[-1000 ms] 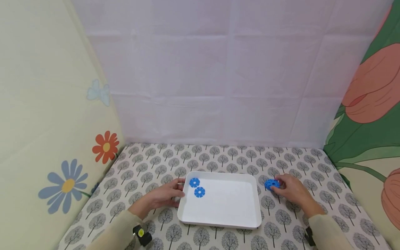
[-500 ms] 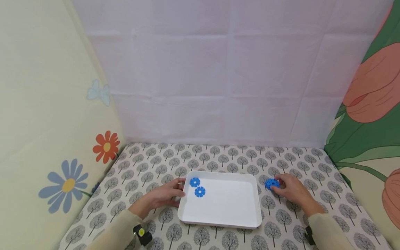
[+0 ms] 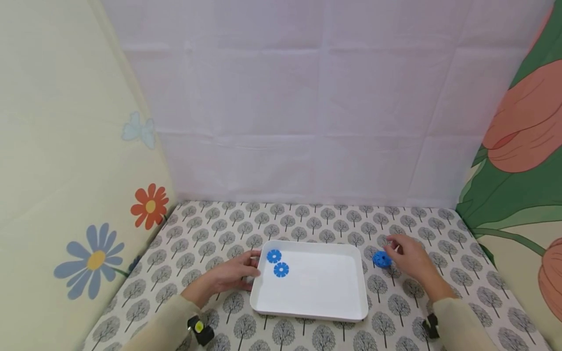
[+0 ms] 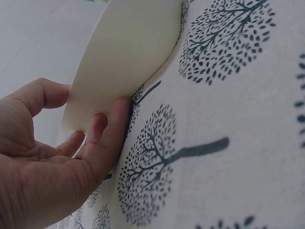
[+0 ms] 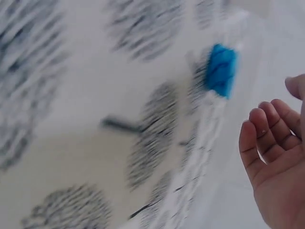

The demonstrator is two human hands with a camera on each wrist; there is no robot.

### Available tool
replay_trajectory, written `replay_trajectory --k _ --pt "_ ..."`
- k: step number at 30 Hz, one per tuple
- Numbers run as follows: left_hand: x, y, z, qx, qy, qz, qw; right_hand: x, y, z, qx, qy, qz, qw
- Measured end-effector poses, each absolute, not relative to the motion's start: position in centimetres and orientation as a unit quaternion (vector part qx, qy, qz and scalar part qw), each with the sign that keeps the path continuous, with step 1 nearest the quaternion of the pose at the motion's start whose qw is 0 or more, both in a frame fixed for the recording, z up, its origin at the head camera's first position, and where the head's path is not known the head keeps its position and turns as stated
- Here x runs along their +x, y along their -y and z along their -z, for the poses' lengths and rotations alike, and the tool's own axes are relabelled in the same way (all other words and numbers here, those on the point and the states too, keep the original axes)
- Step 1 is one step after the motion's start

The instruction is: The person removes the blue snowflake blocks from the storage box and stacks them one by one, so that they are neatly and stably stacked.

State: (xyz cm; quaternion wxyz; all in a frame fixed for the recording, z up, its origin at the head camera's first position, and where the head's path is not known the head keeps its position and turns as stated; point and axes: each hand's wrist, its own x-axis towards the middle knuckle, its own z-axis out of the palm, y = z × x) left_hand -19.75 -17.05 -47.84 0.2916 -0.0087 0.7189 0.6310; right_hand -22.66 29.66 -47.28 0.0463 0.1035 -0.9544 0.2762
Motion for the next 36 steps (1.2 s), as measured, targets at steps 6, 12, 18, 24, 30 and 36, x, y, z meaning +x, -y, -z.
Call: replay_trajectory --k 6,12,18,24,30,36 --pt "-19.8 17.1 48.0 -0.008 -0.719 -0.63 0.293 -22.6 -27.3 45.6 0.135 0.943 -0.298 0.062" --pt "-20.0 17.1 48.1 -0.005 -0.718 -0.632 0.292 -22.7 -24.3 44.8 0.193 0.923 -0.329 0.051" --pt "-19.9 17.2 48.1 -0.002 -0.715 -0.635 0.293 -22.9 -21.5 44.6 0.23 0.912 -0.34 0.022" --pt "-19.9 17.2 48.0 -0.001 -0.716 -0.633 0.294 -23.3 -19.4 44.7 0.269 0.896 -0.353 0.001" --pt "-19.8 17.2 47.8 -0.002 -0.721 -0.628 0.291 -23.6 -17.5 44.7 0.311 0.88 -0.358 -0.019" --pt "-19.8 17.1 47.8 -0.005 -0.722 -0.628 0.29 -23.7 -15.7 44.7 0.336 0.878 -0.341 -0.034"
